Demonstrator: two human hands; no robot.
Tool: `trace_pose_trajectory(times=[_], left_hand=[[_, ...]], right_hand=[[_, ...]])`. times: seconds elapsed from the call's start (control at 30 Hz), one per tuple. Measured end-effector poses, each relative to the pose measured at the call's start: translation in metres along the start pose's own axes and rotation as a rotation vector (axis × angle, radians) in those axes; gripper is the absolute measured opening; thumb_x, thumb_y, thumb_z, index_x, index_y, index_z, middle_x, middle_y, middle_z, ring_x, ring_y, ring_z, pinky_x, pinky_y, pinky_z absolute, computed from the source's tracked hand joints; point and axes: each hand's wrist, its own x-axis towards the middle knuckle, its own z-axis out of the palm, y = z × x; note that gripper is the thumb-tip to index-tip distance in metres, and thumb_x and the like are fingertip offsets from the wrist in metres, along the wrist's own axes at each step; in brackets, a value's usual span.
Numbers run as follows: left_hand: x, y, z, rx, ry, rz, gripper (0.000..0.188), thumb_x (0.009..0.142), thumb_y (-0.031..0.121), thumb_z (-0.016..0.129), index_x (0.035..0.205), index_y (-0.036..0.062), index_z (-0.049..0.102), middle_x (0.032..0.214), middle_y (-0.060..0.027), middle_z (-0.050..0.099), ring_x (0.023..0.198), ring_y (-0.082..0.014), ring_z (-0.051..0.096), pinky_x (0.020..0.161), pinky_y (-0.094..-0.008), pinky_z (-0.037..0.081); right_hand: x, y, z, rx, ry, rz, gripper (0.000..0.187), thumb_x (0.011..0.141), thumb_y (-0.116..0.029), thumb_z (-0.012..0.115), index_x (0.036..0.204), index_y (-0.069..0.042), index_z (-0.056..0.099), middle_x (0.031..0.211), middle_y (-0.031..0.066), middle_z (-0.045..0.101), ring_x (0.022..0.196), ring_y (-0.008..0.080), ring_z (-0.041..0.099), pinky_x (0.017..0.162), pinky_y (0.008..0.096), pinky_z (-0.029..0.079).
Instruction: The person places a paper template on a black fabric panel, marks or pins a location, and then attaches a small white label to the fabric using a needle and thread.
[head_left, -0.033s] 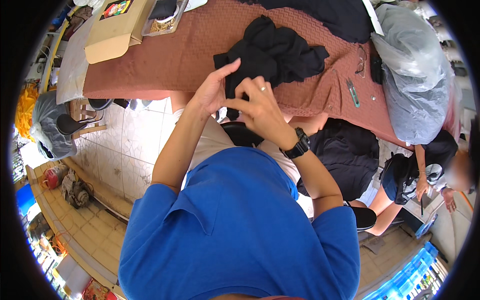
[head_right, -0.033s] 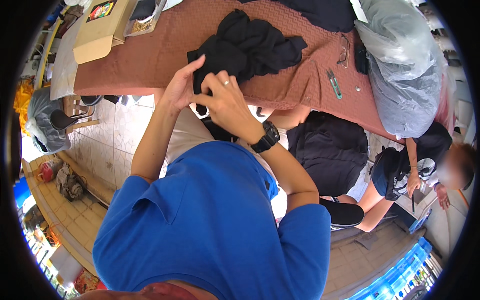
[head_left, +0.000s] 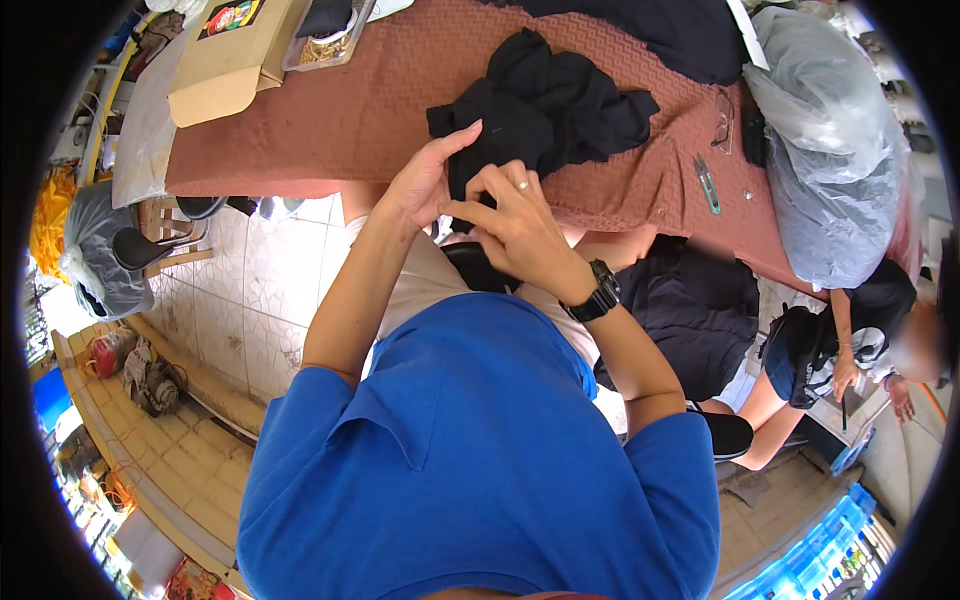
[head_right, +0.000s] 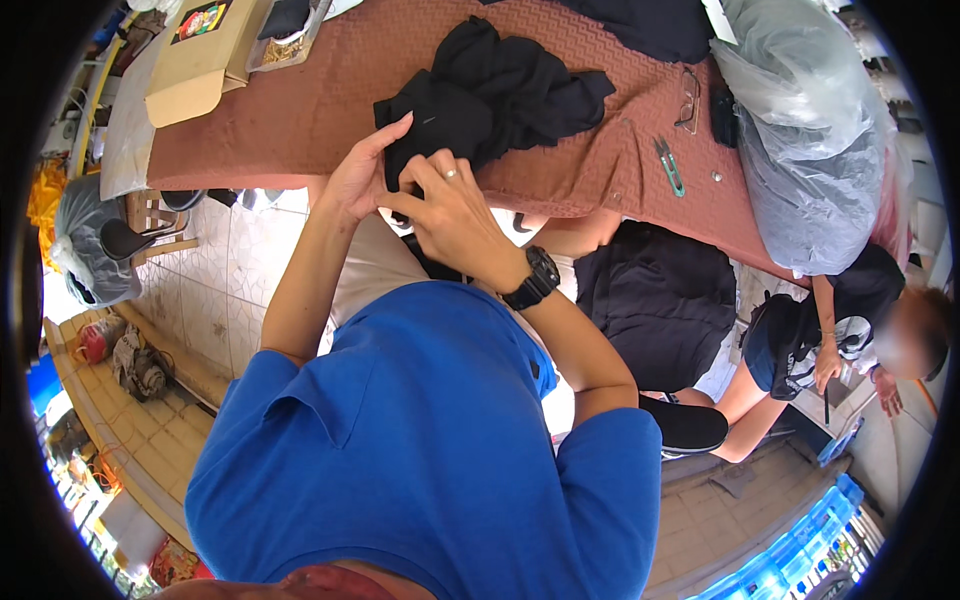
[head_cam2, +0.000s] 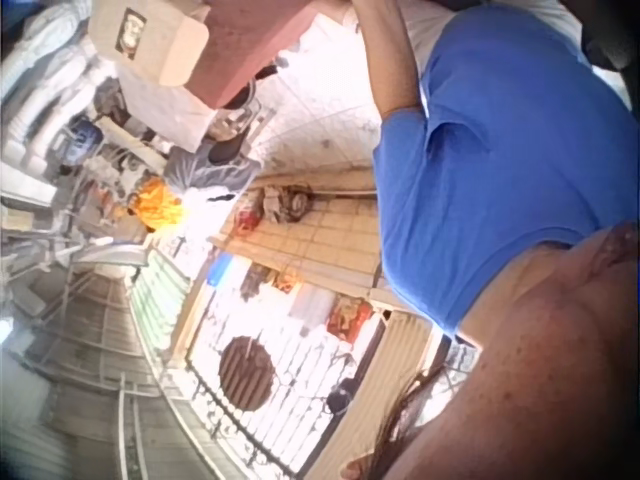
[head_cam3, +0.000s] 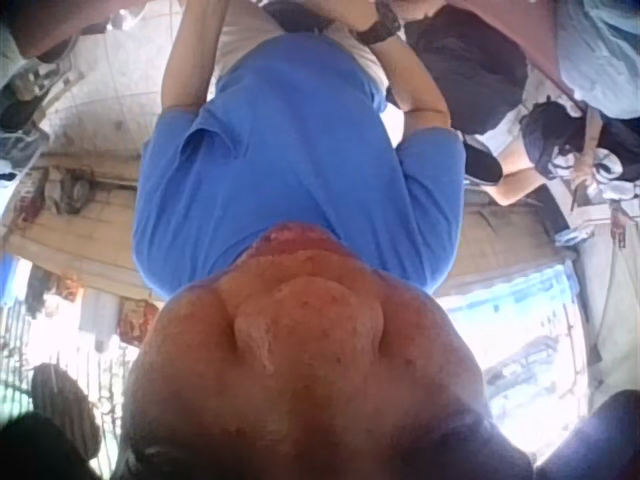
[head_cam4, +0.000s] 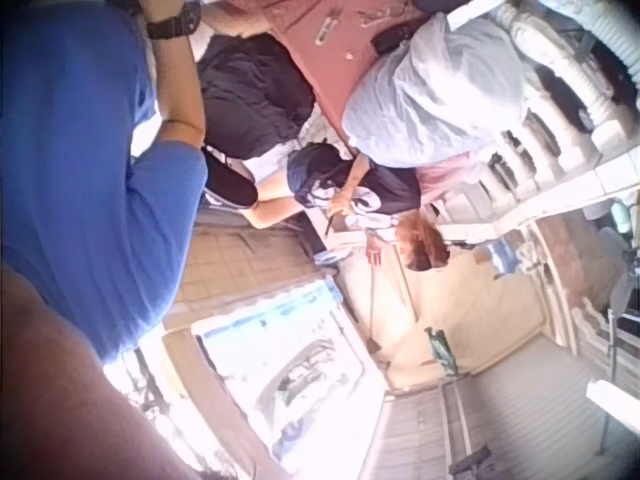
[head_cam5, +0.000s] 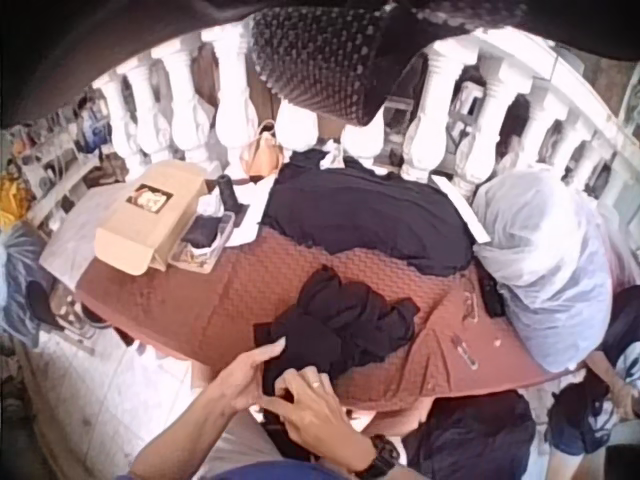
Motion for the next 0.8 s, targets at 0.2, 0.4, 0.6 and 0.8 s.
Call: trace_pose_trajectory(times=[0.2,0.4,0.6,0.8], left_hand=[[-0.013,0.006,0.01,-0.118,-0.044,0.087,0.04,0.102,0.025,0.059,0.129,-0.005,0.058,0.124,-0.014,0.067,0.112,-0.0207,0.067,0.098,-0.0346,0.054],[-0.022,0.003,0.023,0.005,-0.057,0.182,0.038,0.102,0.023,0.058,0.128,-0.0049,0.058,0.122,-0.0116,0.067,0.109,-0.0187,0.067,0.097,-0.0333,0.054],[-0.024,-0.001,0.026,0.028,-0.079,0.23,0.035,0.103,0.021,0.056,0.126,-0.0047,0.059,0.121,-0.0106,0.067,0.109,-0.0164,0.066,0.095,-0.0322,0.054],[-0.009,-0.021,-0.006,-0.05,-0.163,0.232,0.031,0.101,0.02,0.063,0.121,-0.0034,0.063,0.11,-0.0098,0.07,0.1,-0.014,0.067,0.088,-0.0294,0.054]], right_hand=[[0.003,0.007,-0.032,0.332,0.298,0.233,0.022,0.075,0.002,0.073,0.097,-0.003,0.071,0.099,0.012,0.064,0.089,0.0285,0.061,0.079,0.0375,0.05],[0.024,0.018,-0.044,0.1,0.371,0.193,0.024,0.079,0.004,0.074,0.102,-0.002,0.069,0.094,0.0105,0.058,0.086,0.0266,0.059,0.075,0.0362,0.05],[0.038,0.026,-0.041,0.005,0.396,0.025,0.019,0.079,0.007,0.072,0.095,-0.002,0.067,0.092,0.0098,0.06,0.084,0.0276,0.06,0.071,0.0362,0.05],[0.042,-0.028,-0.033,0.207,0.434,-0.112,0.017,0.084,0.01,0.066,0.098,0.0,0.063,0.093,0.0121,0.07,0.079,0.0283,0.068,0.067,0.0355,0.055]])
